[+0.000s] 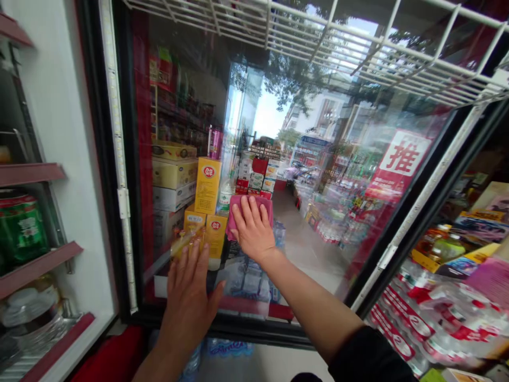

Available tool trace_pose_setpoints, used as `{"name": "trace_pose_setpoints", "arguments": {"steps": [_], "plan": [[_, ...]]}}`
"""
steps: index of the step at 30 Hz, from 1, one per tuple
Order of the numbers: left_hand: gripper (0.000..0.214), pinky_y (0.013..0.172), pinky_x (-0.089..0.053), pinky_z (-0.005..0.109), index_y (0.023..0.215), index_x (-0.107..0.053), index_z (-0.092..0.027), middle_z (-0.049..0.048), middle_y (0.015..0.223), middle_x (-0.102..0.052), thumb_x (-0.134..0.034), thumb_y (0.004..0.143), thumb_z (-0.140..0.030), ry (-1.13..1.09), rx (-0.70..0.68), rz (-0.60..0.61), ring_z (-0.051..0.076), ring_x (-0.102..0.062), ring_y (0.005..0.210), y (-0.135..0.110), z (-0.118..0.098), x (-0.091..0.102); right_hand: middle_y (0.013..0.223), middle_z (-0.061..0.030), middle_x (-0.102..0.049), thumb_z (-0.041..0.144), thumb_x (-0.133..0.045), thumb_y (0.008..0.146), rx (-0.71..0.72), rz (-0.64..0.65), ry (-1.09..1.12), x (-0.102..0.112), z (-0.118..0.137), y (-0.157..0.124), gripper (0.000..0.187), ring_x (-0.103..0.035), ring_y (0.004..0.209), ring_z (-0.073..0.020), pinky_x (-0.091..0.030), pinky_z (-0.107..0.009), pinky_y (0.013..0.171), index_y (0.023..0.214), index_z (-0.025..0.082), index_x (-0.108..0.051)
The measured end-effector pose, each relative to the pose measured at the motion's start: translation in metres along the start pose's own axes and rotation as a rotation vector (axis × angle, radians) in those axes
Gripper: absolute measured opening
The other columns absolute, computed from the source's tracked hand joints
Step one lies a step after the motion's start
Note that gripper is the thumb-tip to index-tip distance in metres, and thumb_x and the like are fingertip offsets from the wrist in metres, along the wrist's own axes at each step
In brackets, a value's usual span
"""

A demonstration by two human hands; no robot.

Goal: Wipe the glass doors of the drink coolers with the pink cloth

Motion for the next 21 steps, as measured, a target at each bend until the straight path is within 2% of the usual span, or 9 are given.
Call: {"name": "trace_pose_setpoints", "arguments": {"steps": [3,6,10,13,15,16,18,19,21], "plan": [[0.088,0.129,-0.036,0.070,0.178,-0.012,-0.024,0.0177,0.182,-0.033,-0.055,0.103,-0.043,0.031,0.028,-0.005,0.043,-0.032,0.168,-0.008,0.010,0.012,0.183,-0.0144,-0.029,0.035,-0.049,0.112,0.093,0.010,0.082,-0.006,0.019,0.022,0.067,-0.023,0.173,-0.0290,-0.021,-0.055,0.141,0.175,0.019,-0.030],[0.086,0.129,-0.036,0.070,0.177,-0.014,-0.025,0.0183,0.181,-0.035,-0.055,0.103,-0.041,0.049,0.068,-0.009,0.041,-0.032,0.169,-0.018,0.021,0.024,0.180,-0.0130,-0.038,0.034,-0.047,0.114,0.133,0.015,0.160,-0.006,0.037,0.047,0.057,-0.029,0.171,-0.0273,-0.023,-0.050,0.141,0.167,0.015,-0.046],[0.085,0.132,-0.035,0.069,0.175,-0.023,-0.024,0.0187,0.180,-0.037,-0.060,0.101,-0.043,-0.022,0.145,-0.009,0.040,-0.033,0.168,-0.032,0.037,0.039,0.169,-0.0141,-0.056,0.036,-0.049,0.113,-0.014,-0.026,0.405,0.013,0.057,0.067,0.049,-0.045,0.163,-0.0268,-0.031,-0.048,0.138,0.154,0.013,-0.061],[0.089,0.135,-0.033,0.066,0.174,-0.027,-0.023,0.0186,0.180,-0.036,-0.064,0.098,-0.052,-0.196,0.256,0.025,0.037,-0.034,0.168,-0.042,0.042,0.052,0.153,-0.0128,-0.071,0.041,-0.039,0.114,-0.273,-0.132,0.876,0.032,0.068,0.060,0.049,-0.063,0.146,-0.0241,-0.044,-0.045,0.130,0.146,0.017,-0.067],[0.093,0.137,-0.032,0.063,0.173,-0.030,-0.021,0.0183,0.180,-0.038,-0.066,0.096,-0.059,-0.358,0.396,0.068,0.036,-0.036,0.168,-0.051,0.041,0.058,0.140,-0.0106,-0.079,0.047,-0.037,0.113,-0.583,-0.171,1.305,0.036,0.076,0.041,0.050,-0.072,0.133,-0.0226,-0.052,-0.042,0.123,0.136,0.019,-0.072],[0.094,0.137,-0.031,0.062,0.172,-0.033,-0.021,0.0179,0.179,-0.039,-0.067,0.095,-0.062,-0.455,0.478,0.086,0.035,-0.037,0.167,-0.056,0.039,0.060,0.133,-0.0101,-0.082,0.050,-0.040,0.111,-0.764,-0.150,1.521,0.034,0.082,0.027,0.049,-0.074,0.129,-0.0228,-0.055,-0.042,0.119,0.131,0.019,-0.074],[0.092,0.138,-0.031,0.059,0.167,-0.042,-0.022,0.0165,0.177,-0.045,-0.069,0.093,-0.067,-0.680,0.646,0.105,0.035,-0.042,0.165,-0.068,0.032,0.061,0.117,-0.0107,-0.085,0.056,-0.052,0.104,-1.083,-0.027,1.887,0.029,0.099,-0.009,0.048,-0.077,0.125,-0.0257,-0.061,-0.044,0.112,0.121,0.018,-0.076],[0.089,0.137,-0.032,0.058,0.164,-0.047,-0.023,0.0160,0.174,-0.049,-0.070,0.091,-0.069,-0.800,0.727,0.111,0.034,-0.046,0.162,-0.076,0.028,0.059,0.109,-0.0113,-0.086,0.058,-0.059,0.098,-1.184,0.051,2.026,0.027,0.109,-0.030,0.048,-0.077,0.123,-0.0276,-0.062,-0.046,0.109,0.116,0.017,-0.077],[0.085,0.133,-0.038,0.058,0.156,-0.057,-0.021,0.0170,0.164,-0.060,-0.072,0.089,-0.072,-1.045,0.891,0.141,0.035,-0.057,0.154,-0.097,0.019,0.052,0.096,-0.0126,-0.085,0.063,-0.069,0.089,-1.277,0.140,2.195,0.028,0.128,-0.077,0.048,-0.079,0.119,-0.0314,-0.065,-0.049,0.103,0.100,0.018,-0.079]]}}
Point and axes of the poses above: each hand's wrist, its own y-axis towards the middle knuckle, its own x-axis out of the back of the hand, z = x × y, the point moved 3 cm from there along y, towards the middle knuckle
